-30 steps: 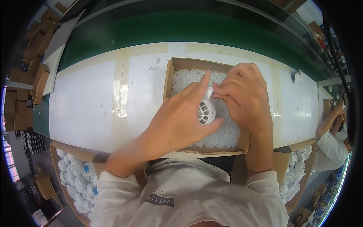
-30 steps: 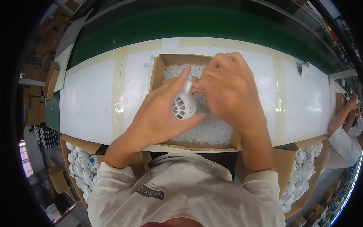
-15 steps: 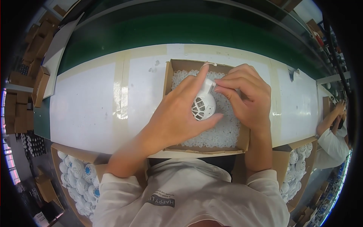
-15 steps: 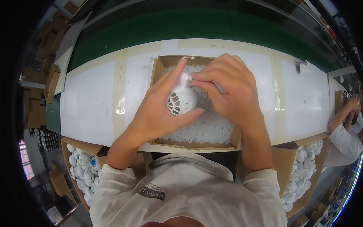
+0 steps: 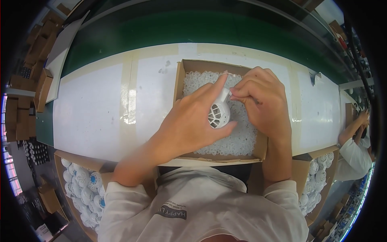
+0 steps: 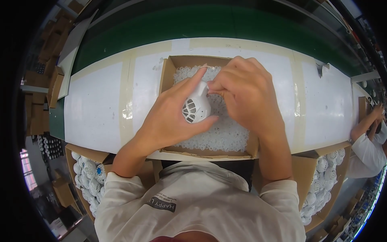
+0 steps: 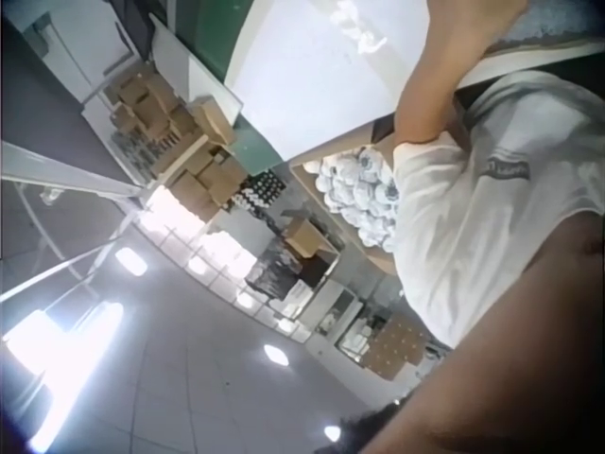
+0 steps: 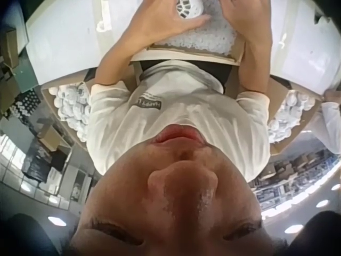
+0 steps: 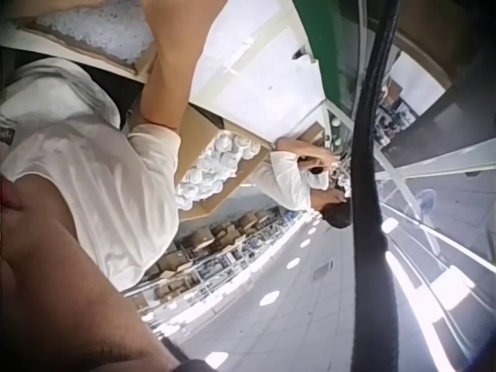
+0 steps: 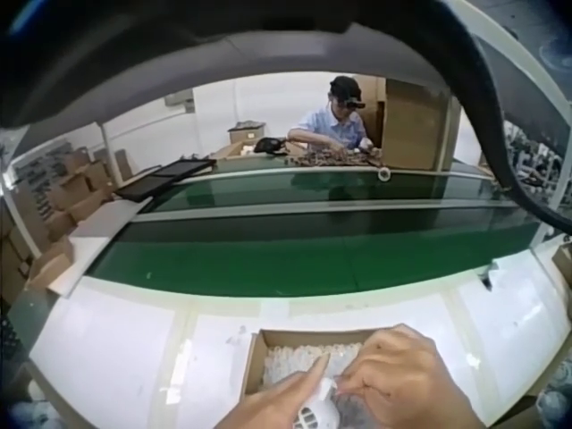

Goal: Assemble small portable fans by inserting components into the plastic casing.

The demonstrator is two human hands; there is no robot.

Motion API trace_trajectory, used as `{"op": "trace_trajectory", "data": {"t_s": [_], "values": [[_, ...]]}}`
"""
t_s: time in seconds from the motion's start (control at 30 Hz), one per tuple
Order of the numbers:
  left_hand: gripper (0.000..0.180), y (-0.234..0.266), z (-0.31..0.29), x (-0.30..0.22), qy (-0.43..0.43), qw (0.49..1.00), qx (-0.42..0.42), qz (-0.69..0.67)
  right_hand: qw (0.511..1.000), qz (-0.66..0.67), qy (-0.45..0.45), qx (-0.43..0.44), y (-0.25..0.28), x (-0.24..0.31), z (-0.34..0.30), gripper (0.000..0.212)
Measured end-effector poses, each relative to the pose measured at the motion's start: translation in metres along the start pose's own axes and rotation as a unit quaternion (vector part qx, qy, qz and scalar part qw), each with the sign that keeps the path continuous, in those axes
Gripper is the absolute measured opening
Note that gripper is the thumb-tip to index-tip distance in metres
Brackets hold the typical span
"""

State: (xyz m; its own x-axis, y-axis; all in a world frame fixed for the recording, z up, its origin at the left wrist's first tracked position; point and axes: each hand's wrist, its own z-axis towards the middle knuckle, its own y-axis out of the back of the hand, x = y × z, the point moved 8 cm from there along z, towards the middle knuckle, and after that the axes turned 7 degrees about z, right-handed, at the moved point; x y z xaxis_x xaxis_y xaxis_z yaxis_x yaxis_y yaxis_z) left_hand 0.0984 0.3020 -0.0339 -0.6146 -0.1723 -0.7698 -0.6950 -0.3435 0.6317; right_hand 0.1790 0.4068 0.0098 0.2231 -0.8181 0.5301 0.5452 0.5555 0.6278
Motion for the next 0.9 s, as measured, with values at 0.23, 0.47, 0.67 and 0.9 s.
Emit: {"op": "trace_trajectory", "data": {"t_s": [0.23,0.47,0.67,0.9], "values": [[0.092,-0.004,0.0,0.001,0.007,1.0,0.008,0.009,1.0,-0.011,0.011,0.009,0.0,-0.003,-0.002,0.017],[0.092,-0.002,0.001,0.003,0.004,1.0,-0.013,-0.008,0.996,0.064,-0.06,-0.017,-0.001,-0.015,-0.005,0.015],[0.092,0.004,-0.001,-0.003,-0.038,0.998,-0.053,0.006,0.999,0.046,0.002,-0.029,0.001,-0.003,-0.002,0.016],[0.084,0.01,-0.002,-0.006,-0.075,0.994,-0.071,-0.046,0.995,0.092,0.007,-0.024,0.005,0.005,0.001,0.017]]}}
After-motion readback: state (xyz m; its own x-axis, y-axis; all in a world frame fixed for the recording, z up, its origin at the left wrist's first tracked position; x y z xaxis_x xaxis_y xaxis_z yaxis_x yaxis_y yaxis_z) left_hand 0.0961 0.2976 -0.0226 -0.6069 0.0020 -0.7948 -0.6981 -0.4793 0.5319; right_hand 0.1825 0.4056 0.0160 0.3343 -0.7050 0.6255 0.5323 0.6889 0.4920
